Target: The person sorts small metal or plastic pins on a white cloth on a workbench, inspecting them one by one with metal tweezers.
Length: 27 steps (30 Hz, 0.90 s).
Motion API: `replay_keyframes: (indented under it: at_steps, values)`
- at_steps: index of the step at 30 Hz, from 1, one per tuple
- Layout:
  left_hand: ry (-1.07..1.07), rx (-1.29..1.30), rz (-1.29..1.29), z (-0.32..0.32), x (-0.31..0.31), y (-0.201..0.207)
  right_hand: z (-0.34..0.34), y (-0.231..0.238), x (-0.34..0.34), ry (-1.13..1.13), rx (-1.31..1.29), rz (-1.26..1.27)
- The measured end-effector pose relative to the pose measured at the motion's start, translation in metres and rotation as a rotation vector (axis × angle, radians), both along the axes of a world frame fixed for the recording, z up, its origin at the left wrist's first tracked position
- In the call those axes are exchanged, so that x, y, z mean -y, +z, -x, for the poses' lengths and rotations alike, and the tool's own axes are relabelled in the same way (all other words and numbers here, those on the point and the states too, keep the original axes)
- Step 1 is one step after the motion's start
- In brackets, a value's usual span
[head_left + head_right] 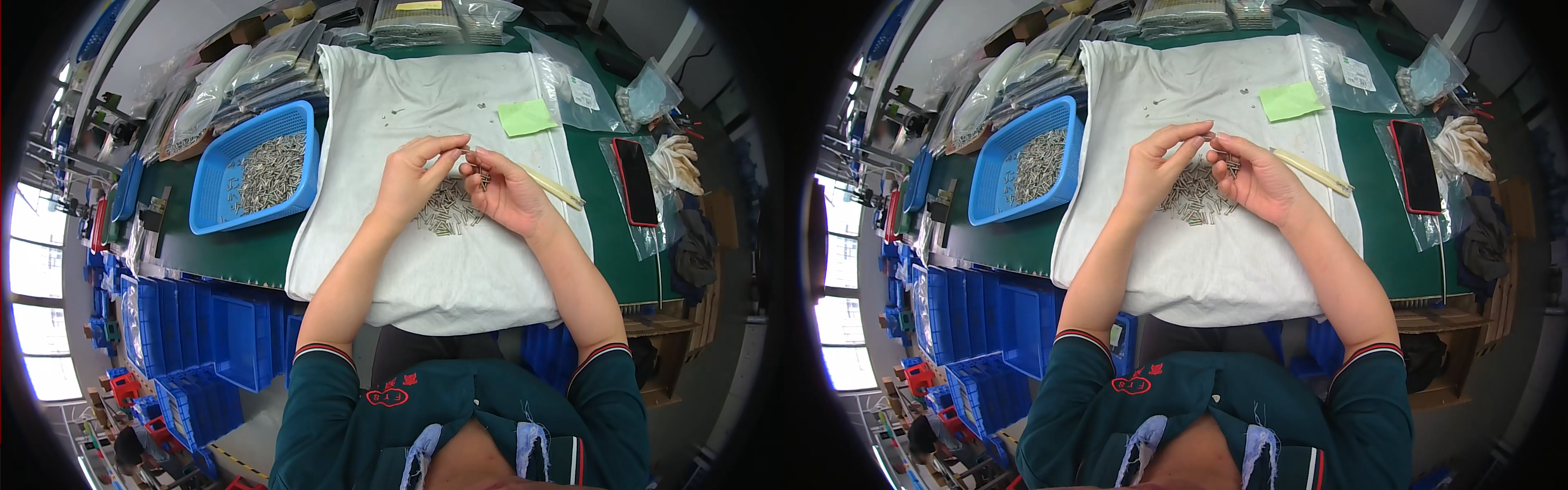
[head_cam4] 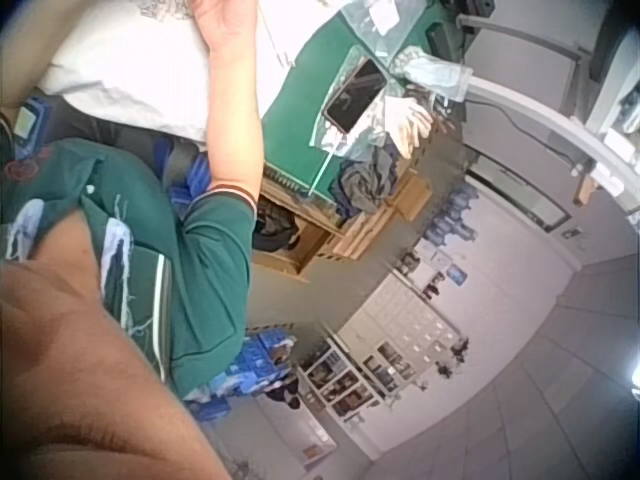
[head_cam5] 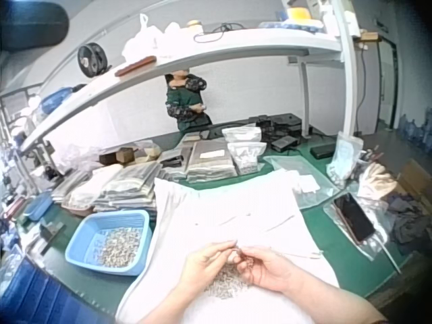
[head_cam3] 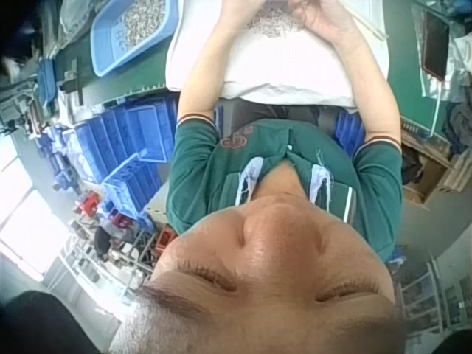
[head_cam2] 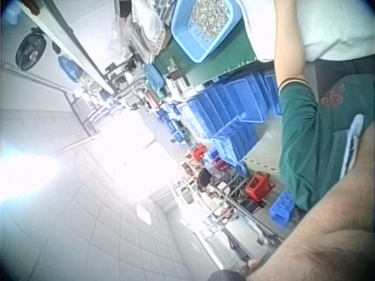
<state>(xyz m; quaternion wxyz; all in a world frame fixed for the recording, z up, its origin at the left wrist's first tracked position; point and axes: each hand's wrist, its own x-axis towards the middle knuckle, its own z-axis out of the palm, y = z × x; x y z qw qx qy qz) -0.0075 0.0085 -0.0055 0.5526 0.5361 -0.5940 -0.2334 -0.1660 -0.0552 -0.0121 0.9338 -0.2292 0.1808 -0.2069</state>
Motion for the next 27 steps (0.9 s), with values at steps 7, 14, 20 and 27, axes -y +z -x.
replay_keyframes:
  at_steps: [7, 14, 20, 27]
  values:
    - [0.183, 0.354, 0.165, 0.002, 0.005, 0.004, -0.004, 0.002, 0.002, -0.119, -0.277, 0.326]
    - [0.040, 0.092, -0.078, 0.000, 0.002, -0.005, -0.007, 0.001, -0.009, -0.180, -0.309, 0.351]
    - [-0.038, -0.014, -0.033, 0.000, 0.002, -0.012, -0.007, 0.000, -0.011, -0.207, -0.239, 0.306]
    - [-0.067, 0.043, 0.011, 0.002, 0.003, -0.013, -0.007, -0.010, 0.002, -0.146, -0.119, 0.072]
